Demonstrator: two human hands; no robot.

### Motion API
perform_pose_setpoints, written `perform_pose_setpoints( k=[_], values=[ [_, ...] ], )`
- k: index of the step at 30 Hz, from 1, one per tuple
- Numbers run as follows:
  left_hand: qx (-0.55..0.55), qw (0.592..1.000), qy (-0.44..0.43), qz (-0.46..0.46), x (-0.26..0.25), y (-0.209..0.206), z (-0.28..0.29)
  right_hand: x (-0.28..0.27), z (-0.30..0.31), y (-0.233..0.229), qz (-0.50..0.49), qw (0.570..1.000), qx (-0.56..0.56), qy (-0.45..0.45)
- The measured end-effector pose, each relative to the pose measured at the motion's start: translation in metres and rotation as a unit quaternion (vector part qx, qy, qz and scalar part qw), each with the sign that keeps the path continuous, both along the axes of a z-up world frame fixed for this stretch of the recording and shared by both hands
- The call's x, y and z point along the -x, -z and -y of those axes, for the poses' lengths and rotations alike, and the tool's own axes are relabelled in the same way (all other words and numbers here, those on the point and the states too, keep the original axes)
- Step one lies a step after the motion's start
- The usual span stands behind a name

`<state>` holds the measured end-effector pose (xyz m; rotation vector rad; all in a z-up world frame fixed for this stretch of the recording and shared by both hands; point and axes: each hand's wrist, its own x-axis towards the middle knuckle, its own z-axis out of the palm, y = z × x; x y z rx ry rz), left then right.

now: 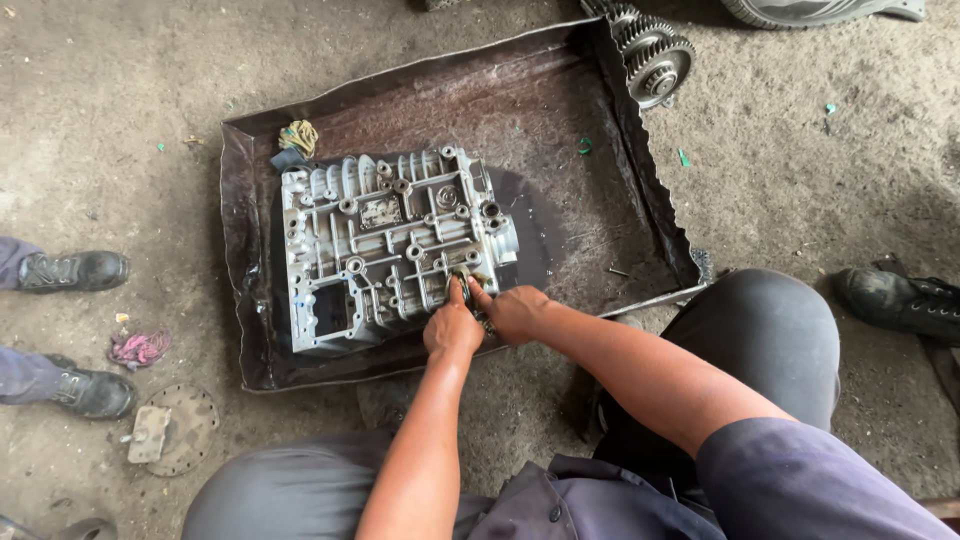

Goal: The person cleans a silver metal gearbox or housing by hand and with a small cloth, pointing at various internal channels and components within a shallow tray.

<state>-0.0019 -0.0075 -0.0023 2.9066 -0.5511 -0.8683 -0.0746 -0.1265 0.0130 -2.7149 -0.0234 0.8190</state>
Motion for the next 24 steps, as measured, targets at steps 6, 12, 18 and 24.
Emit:
perform_pose_setpoints(
  k=[6, 12, 18, 24],
  values=[
    [0.019, 1.000, 0.009, 0.019, 0.022, -0.006, -0.009, 0.002, 0.012, 0.007, 0.057, 0.998, -0.010, 0.040],
    [0.019, 0.999, -0.029, 0.010, 0.034, 0.007, -0.010, -0.022, 0.030, 0.031, 0.103, 0.989, 0.007, 0.105],
    [0.042, 0.998, 0.013, 0.048, 0.006, 0.032, -0.007, -0.014, 0.013, 0.015, -0.019, 0.997, 0.002, 0.071],
    [0.045, 0.998, 0.007, 0.042, 0.003, 0.028, -0.001, -0.008, 0.017, -0.010, -0.040, 0.997, -0.017, 0.068]
  ],
)
